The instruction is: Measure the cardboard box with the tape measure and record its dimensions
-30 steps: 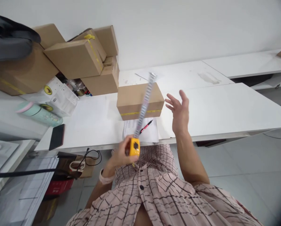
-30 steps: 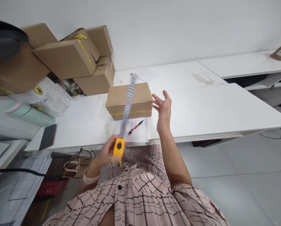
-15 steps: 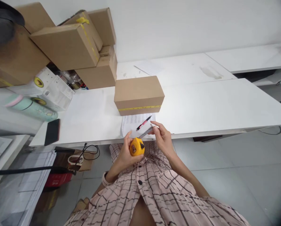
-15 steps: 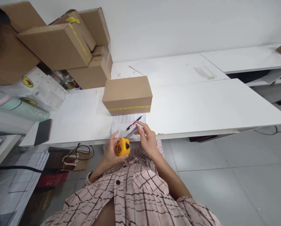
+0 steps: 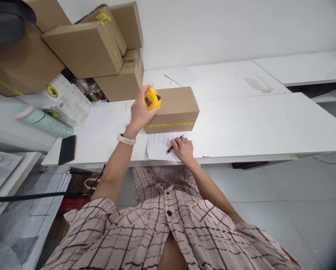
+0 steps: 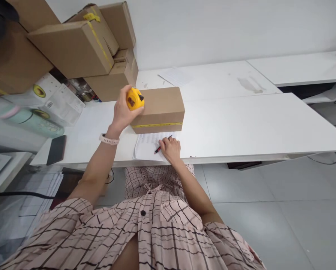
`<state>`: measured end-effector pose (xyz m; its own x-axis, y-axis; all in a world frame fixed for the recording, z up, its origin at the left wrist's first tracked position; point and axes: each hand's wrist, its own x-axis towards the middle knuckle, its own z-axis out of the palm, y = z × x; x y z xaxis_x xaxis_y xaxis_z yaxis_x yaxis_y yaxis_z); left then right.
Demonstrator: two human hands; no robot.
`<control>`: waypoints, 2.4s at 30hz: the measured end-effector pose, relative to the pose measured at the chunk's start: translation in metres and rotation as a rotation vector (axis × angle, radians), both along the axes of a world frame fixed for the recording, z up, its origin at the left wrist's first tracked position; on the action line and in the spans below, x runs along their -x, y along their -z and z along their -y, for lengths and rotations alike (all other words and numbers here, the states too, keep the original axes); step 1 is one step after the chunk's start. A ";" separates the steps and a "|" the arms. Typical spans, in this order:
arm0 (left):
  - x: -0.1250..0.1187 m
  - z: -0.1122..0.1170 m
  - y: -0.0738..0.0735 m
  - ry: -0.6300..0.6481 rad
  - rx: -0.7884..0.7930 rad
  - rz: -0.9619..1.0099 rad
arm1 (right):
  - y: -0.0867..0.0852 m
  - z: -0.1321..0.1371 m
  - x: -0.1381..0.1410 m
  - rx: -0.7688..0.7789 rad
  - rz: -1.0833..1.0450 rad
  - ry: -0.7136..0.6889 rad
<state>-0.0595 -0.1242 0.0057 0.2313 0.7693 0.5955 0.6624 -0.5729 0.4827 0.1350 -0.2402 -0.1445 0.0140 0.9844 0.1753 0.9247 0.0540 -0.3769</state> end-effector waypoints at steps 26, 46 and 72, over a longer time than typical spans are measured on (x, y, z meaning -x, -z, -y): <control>-0.033 -0.014 0.038 -0.141 0.193 0.031 | -0.043 0.034 -0.147 -0.086 -1.398 0.033; -0.134 0.154 0.157 0.270 0.267 -0.623 | -0.003 -0.008 -0.087 0.009 -1.001 0.025; -0.142 0.153 0.156 0.203 0.169 -0.644 | 0.012 -0.028 -0.085 -0.103 -0.748 0.100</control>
<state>0.0824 -0.2773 -0.1504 0.6474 0.7436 0.1672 0.7347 -0.6672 0.1228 0.2199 -0.2125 -0.1565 0.2537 0.9512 0.1754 0.4274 0.0524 -0.9025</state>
